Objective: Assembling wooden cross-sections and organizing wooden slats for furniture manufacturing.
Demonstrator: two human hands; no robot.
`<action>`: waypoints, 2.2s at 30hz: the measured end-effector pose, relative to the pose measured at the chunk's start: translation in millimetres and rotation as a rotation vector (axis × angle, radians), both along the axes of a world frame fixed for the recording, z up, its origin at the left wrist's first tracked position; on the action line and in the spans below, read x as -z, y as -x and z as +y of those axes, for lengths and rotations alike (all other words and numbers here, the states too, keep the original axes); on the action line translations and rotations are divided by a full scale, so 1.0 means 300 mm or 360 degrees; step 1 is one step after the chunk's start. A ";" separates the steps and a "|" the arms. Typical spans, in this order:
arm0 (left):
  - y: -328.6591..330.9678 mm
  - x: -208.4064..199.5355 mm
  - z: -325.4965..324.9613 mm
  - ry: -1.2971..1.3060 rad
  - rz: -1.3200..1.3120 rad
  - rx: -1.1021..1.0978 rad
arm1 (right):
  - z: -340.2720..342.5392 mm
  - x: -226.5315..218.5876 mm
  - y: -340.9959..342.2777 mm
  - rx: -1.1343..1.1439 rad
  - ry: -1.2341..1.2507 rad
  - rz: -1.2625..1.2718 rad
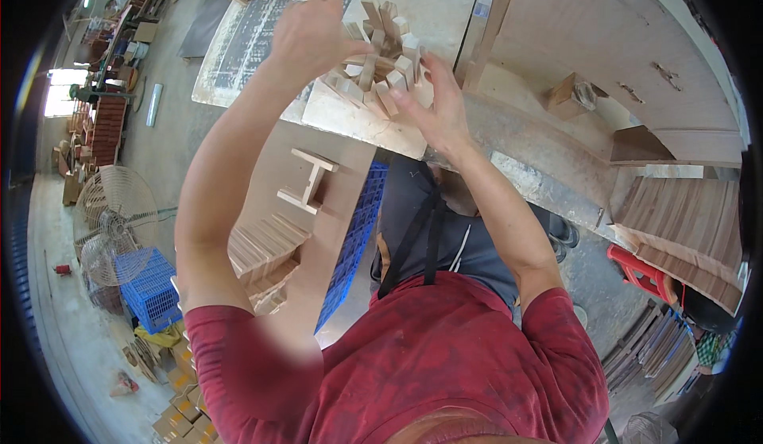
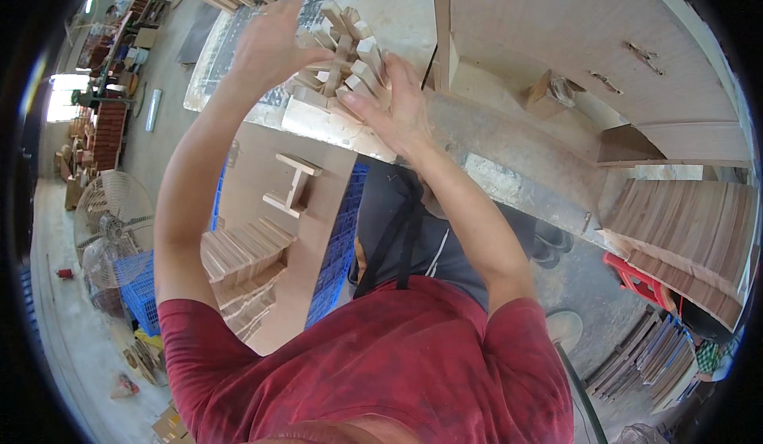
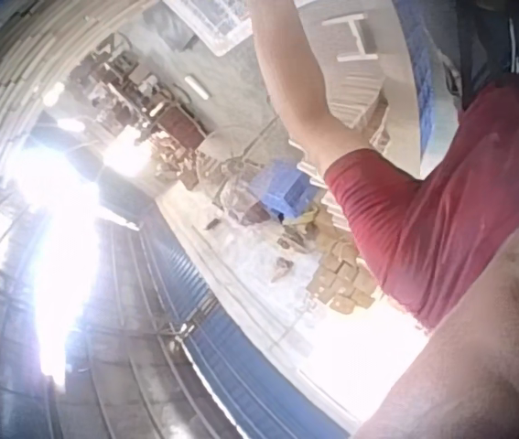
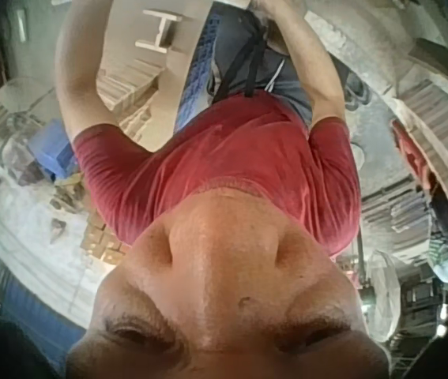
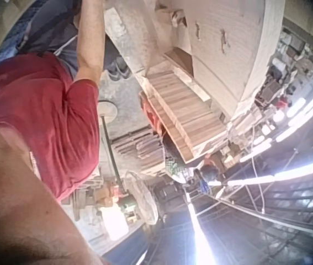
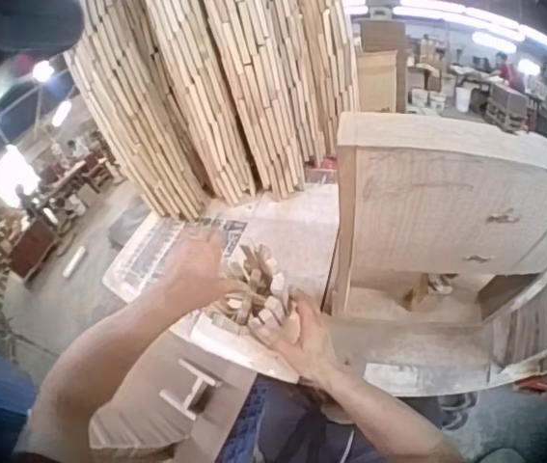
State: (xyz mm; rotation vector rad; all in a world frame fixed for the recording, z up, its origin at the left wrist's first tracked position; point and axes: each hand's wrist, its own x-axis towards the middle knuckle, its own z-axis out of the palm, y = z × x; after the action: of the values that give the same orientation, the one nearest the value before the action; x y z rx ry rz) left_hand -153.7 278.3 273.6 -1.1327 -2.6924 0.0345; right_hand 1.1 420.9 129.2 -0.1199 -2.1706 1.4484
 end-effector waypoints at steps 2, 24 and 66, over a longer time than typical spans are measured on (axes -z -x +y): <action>0.053 0.056 0.020 0.0102 0.0323 0.0159 | 0.009 0.002 0.032 0.0010 -0.0025 0.0018; 0.132 0.070 -0.008 0.0354 -0.0434 0.0501 | -0.021 -0.239 0.015 -0.0297 0.0946 -0.0779; -0.397 0.507 -0.358 -0.2510 -0.1616 -0.0563 | 0.075 0.125 0.101 -0.0526 0.0029 -0.0150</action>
State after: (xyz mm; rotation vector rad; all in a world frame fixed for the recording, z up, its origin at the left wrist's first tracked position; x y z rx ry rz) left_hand -34.5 170.8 121.6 -0.0502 -2.1258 -2.5151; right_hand -29.1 443.4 91.6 0.1764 -2.3366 1.6702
